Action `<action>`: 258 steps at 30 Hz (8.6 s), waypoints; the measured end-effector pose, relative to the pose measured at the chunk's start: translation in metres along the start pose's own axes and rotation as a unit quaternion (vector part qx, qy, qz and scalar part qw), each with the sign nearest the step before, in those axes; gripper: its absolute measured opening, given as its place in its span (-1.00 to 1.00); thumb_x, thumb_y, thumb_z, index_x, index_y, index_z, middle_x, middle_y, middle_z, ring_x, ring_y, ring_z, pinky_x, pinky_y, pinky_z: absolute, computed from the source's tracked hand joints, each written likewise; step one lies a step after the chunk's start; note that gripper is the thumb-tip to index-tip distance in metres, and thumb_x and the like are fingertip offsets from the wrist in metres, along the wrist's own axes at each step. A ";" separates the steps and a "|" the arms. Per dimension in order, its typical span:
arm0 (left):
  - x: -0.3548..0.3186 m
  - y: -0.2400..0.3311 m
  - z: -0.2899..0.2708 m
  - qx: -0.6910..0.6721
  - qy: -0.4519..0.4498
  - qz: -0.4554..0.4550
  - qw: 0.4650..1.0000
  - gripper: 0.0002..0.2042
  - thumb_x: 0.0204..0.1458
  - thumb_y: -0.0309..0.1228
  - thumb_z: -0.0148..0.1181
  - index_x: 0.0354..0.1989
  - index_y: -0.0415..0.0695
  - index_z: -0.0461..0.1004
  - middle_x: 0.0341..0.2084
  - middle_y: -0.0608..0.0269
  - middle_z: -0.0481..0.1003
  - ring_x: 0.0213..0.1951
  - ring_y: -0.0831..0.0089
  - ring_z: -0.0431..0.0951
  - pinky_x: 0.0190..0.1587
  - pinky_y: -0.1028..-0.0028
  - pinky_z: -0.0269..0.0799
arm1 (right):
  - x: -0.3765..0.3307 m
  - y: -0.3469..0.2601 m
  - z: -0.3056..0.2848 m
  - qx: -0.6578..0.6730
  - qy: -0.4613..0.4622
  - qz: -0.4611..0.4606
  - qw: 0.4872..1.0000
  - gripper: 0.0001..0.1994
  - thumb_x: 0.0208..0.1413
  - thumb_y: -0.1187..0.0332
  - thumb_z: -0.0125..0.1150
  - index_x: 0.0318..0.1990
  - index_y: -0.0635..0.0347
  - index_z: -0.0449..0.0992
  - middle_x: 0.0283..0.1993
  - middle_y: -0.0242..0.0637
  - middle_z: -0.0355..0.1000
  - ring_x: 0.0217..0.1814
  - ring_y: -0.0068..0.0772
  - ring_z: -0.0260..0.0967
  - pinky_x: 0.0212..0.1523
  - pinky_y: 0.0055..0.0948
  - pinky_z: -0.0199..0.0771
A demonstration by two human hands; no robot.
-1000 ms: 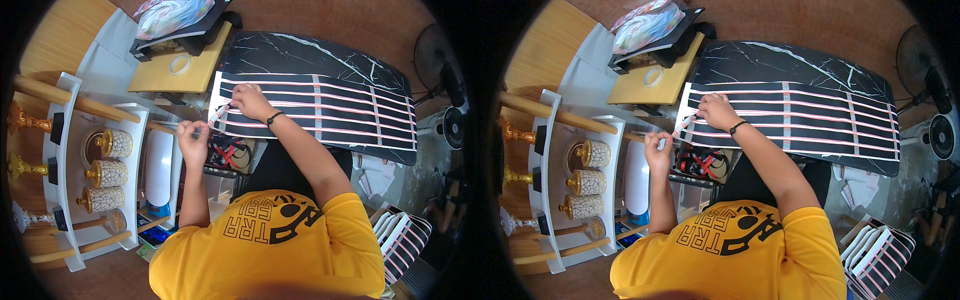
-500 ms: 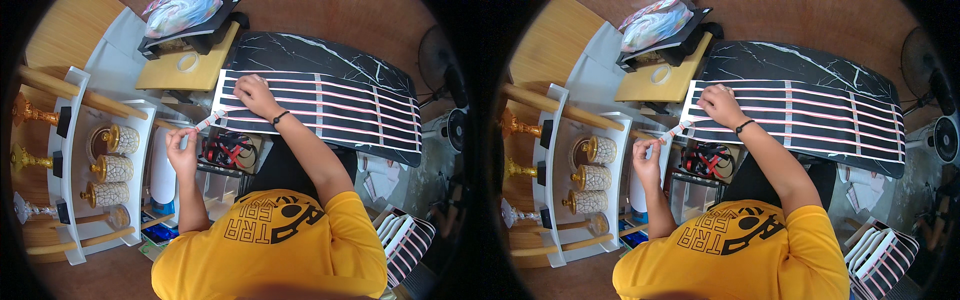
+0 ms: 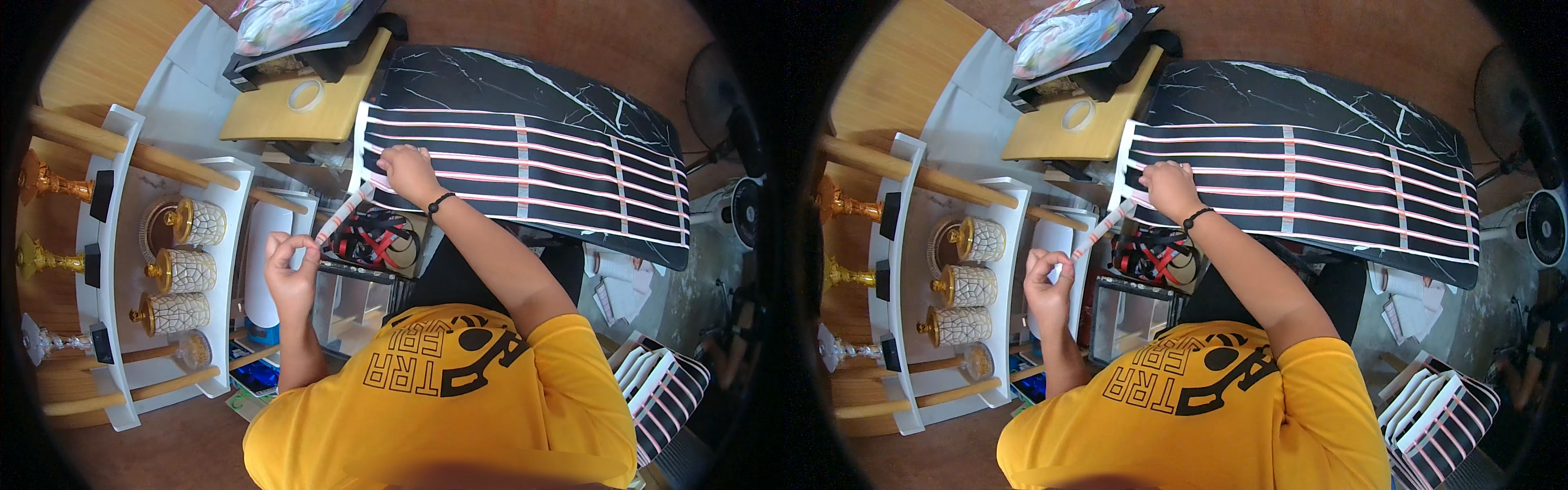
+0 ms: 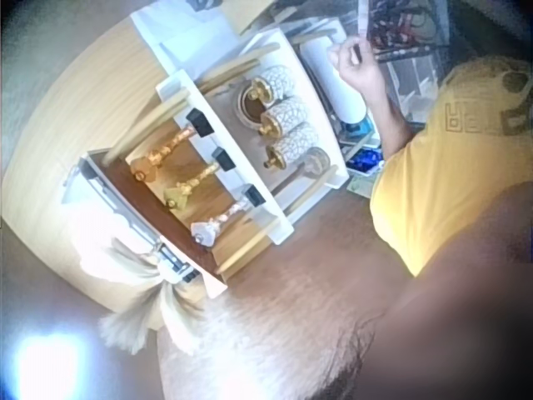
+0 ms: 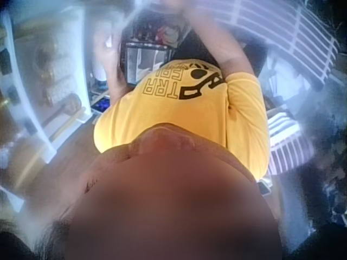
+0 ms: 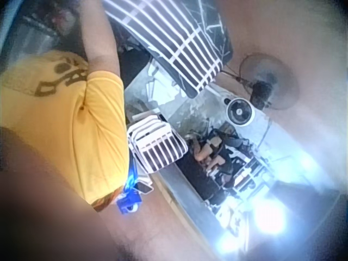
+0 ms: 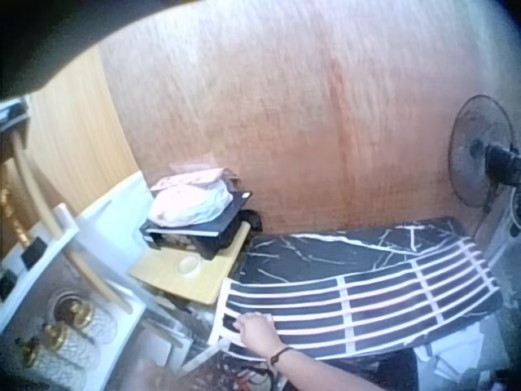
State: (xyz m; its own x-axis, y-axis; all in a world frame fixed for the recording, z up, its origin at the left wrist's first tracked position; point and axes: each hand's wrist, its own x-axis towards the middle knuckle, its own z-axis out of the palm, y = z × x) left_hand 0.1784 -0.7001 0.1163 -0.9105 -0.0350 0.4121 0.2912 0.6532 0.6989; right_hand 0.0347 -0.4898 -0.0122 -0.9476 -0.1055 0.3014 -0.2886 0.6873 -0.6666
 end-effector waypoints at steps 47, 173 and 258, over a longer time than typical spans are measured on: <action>-0.144 -0.222 0.037 -0.562 -0.078 -0.619 0.543 -0.89 0.21 -0.32 0.10 -0.17 0.01 0.49 -0.31 0.41 0.51 -0.24 0.50 0.49 -0.12 0.21 0.37 | -0.012 0.005 -0.016 0.062 -0.034 -0.125 0.990 -0.78 -0.04 0.22 0.36 -0.31 0.02 0.46 -0.15 -0.33 0.39 0.05 -0.15 0.30 0.03 -0.08 0.19; 0.034 0.088 0.232 0.093 -0.188 0.403 0.891 -0.89 -0.11 -0.43 0.31 -0.51 -0.07 0.46 -0.39 0.28 0.36 -0.16 0.25 0.40 -0.03 0.10 0.08 | -0.049 0.170 -0.169 -0.028 0.233 0.095 0.967 -0.54 -0.15 0.59 0.37 0.00 0.02 0.53 0.31 -0.02 0.19 0.29 0.12 0.22 0.26 -0.07 0.26; -0.045 0.080 0.058 0.104 -0.307 0.309 0.894 -0.87 -0.18 -0.47 0.35 -0.58 -0.08 0.47 -0.50 0.27 0.33 -0.33 0.28 0.36 -0.13 0.23 0.02 | -0.097 0.085 -0.146 -0.057 -0.002 0.021 0.998 -0.61 -0.05 0.34 0.39 -0.03 -0.09 0.45 0.14 -0.37 0.33 0.33 -0.18 0.18 0.30 0.14 -0.03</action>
State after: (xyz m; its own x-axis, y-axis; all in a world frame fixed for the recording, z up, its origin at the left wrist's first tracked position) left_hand 0.2261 -0.6024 0.1202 -0.6023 0.7615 0.2394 0.7921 0.5329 0.2978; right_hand 0.1217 -0.3160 0.0012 -0.9595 -0.0771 0.2711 -0.2303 0.7689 -0.5965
